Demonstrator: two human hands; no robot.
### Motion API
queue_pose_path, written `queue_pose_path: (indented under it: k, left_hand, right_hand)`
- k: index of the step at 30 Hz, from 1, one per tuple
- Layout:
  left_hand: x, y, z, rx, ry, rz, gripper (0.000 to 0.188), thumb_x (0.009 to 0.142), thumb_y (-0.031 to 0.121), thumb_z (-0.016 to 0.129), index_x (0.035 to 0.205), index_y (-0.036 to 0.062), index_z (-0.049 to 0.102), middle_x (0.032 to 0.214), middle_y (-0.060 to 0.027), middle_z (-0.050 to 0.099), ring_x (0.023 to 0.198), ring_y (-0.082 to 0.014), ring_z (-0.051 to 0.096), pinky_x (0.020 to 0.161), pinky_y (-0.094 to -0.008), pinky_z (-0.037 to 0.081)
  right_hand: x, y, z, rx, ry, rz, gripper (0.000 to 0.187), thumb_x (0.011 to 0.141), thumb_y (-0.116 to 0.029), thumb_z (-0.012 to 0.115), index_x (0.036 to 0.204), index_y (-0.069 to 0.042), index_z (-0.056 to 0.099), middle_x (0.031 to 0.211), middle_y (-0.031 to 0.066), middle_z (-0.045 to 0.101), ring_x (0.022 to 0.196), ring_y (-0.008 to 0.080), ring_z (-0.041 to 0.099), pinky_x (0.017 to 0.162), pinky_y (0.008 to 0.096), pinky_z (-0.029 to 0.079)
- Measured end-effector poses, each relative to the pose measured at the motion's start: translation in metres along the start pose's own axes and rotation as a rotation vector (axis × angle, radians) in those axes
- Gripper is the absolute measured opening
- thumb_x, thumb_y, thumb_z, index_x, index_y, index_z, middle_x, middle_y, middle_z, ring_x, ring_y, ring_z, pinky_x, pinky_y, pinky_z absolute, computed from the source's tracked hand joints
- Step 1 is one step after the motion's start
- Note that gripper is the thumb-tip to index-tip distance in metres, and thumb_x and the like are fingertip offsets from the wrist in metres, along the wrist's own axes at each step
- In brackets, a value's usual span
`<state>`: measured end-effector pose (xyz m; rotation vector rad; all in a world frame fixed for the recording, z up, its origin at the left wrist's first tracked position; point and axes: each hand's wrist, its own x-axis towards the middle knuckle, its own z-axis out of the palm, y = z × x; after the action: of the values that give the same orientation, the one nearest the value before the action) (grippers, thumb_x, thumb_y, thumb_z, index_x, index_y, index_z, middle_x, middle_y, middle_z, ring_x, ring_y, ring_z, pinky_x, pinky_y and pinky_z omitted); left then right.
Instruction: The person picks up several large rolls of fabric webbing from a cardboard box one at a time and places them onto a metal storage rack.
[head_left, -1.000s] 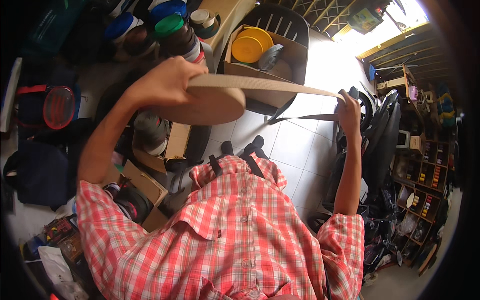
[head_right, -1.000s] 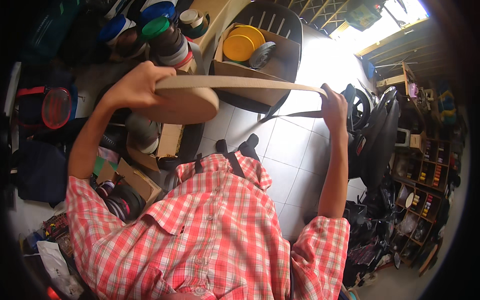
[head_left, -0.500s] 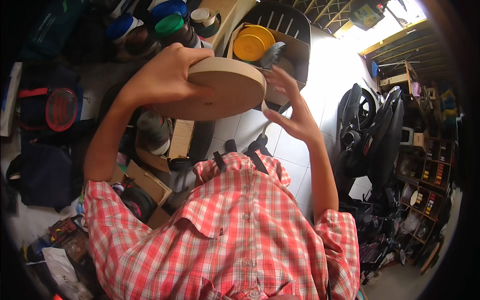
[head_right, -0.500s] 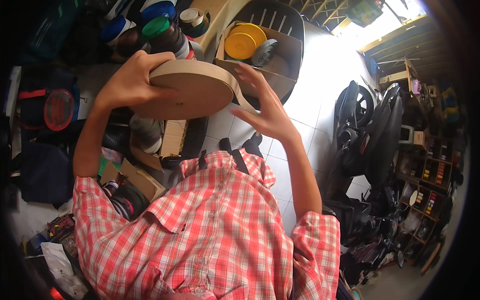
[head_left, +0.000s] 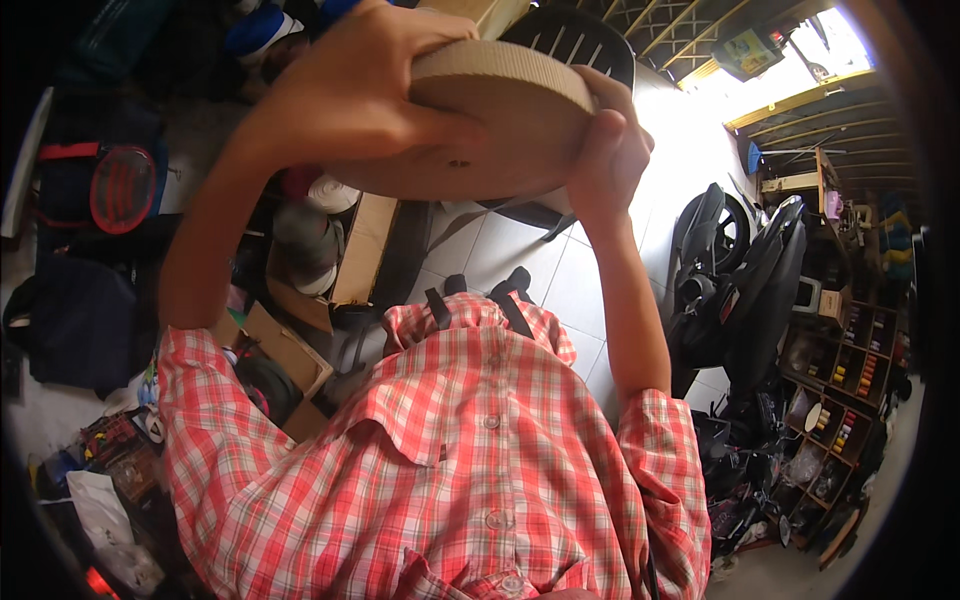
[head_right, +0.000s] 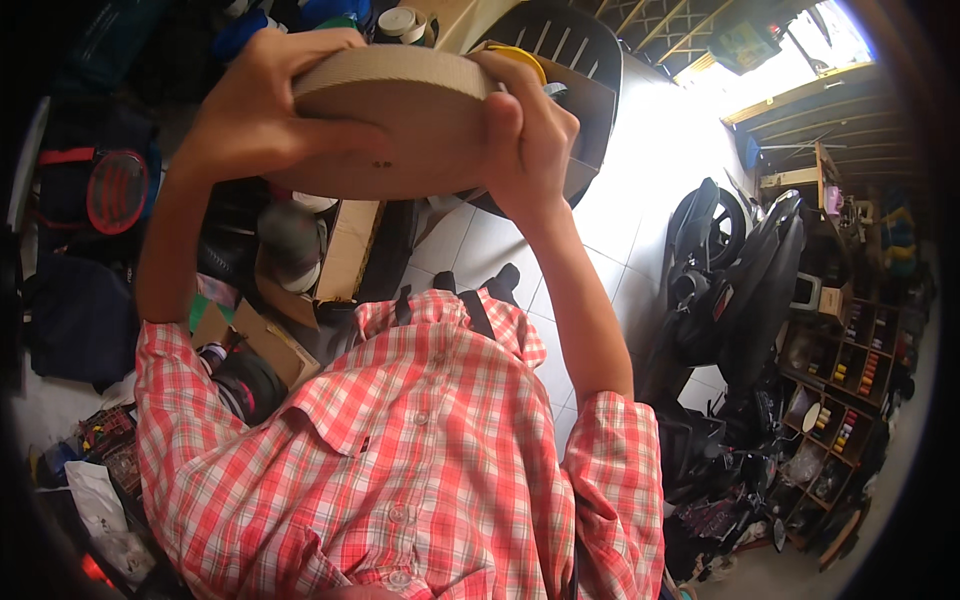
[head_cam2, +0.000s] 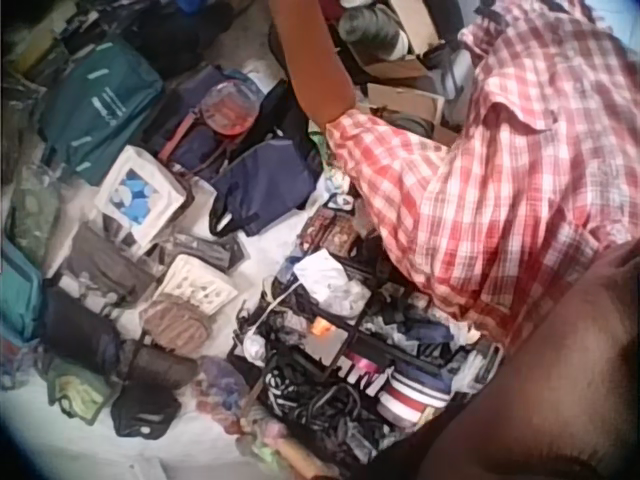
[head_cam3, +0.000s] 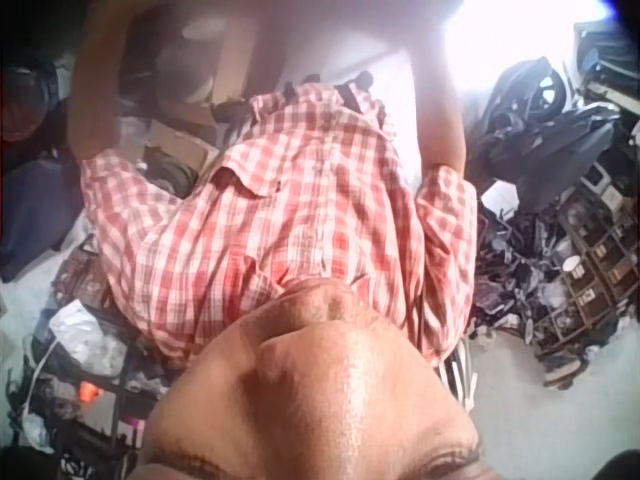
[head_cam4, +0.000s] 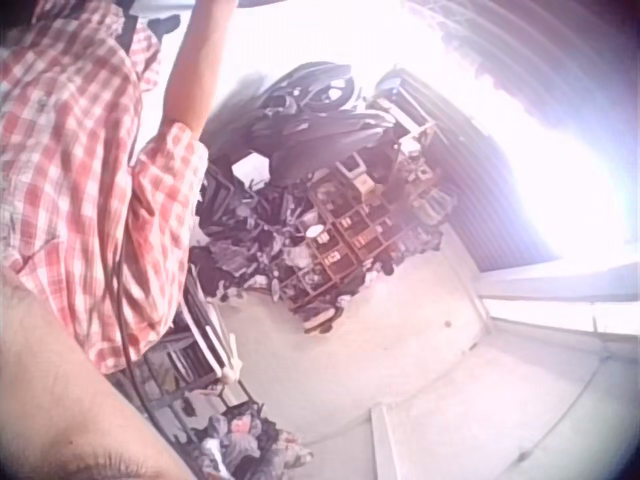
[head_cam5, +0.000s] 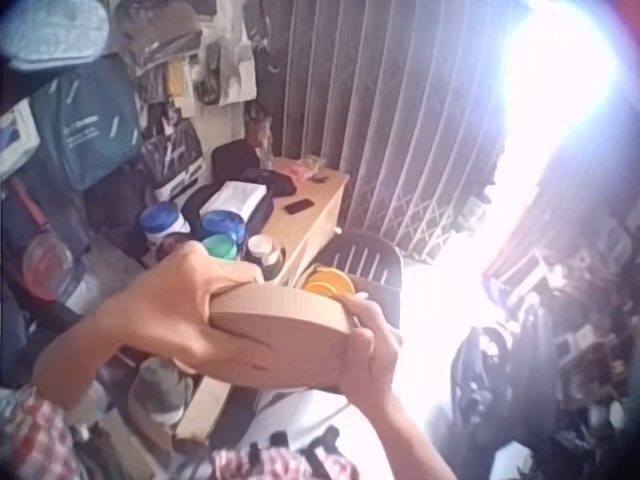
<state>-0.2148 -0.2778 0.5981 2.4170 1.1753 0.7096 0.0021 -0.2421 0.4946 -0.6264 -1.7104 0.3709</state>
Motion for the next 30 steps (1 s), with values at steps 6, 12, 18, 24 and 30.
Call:
queue_pose_path:
  k: [6,12,18,24,30]
  left_hand:
    - [-0.023,0.004,-0.020,-0.165,0.289,-0.206,0.047,0.062,0.009,0.085,0.103,-0.0017,0.064,0.092,-0.0057,0.069,0.082,-0.0124,0.065,0.077,-0.0254,0.052]
    - [-0.035,-0.014,-0.004,-0.761,0.988,-0.125,0.050,0.074,0.011,0.076,0.116,-0.0085,0.057,0.102,-0.0133,0.065,0.090,-0.0200,0.064,0.081,-0.0309,0.051]
    - [0.001,-0.004,0.038,-0.990,1.347,-0.080,0.048,0.080,0.015,0.072,0.120,-0.0051,0.055,0.118,-0.0145,0.059,0.102,-0.0211,0.060,0.085,-0.0338,0.050]
    - [0.013,-0.001,0.093,-1.358,1.487,-0.205,0.054,0.086,0.017,0.066,0.133,0.0025,0.045,0.133,-0.0153,0.048,0.116,-0.0217,0.052,0.095,-0.0383,0.046]
    - [-0.031,-0.062,0.045,-1.056,1.002,0.019,0.056,0.091,0.036,0.053,0.134,0.0018,0.041,0.123,-0.0110,0.058,0.106,-0.0197,0.060,0.089,-0.0324,0.049]
  right_hand:
    - [0.001,-0.006,0.002,-0.049,0.159,0.153,0.060,0.100,-0.052,0.032,0.112,0.002,0.056,0.089,0.0124,0.066,0.079,0.0167,0.063,0.071,0.0284,0.048]
    - [0.003,-0.027,0.021,0.074,0.322,0.380,0.052,0.103,-0.045,0.028,0.109,0.000,0.053,0.092,0.0052,0.058,0.085,0.0119,0.053,0.077,0.0263,0.041]
    - [0.012,-0.038,0.056,0.110,0.456,0.419,0.047,0.104,-0.043,0.027,0.112,-0.001,0.048,0.099,0.0054,0.054,0.091,0.0124,0.050,0.082,0.0262,0.039]
    - [0.016,-0.031,0.061,0.113,0.544,0.441,0.051,0.103,-0.046,0.031,0.119,-0.001,0.047,0.104,0.0076,0.055,0.095,0.0153,0.051,0.087,0.0295,0.039]
    - [0.046,-0.006,0.005,-0.023,0.356,0.321,0.052,0.101,-0.042,0.036,0.123,0.003,0.051,0.103,0.0109,0.057,0.097,0.0202,0.055,0.084,0.0357,0.043]
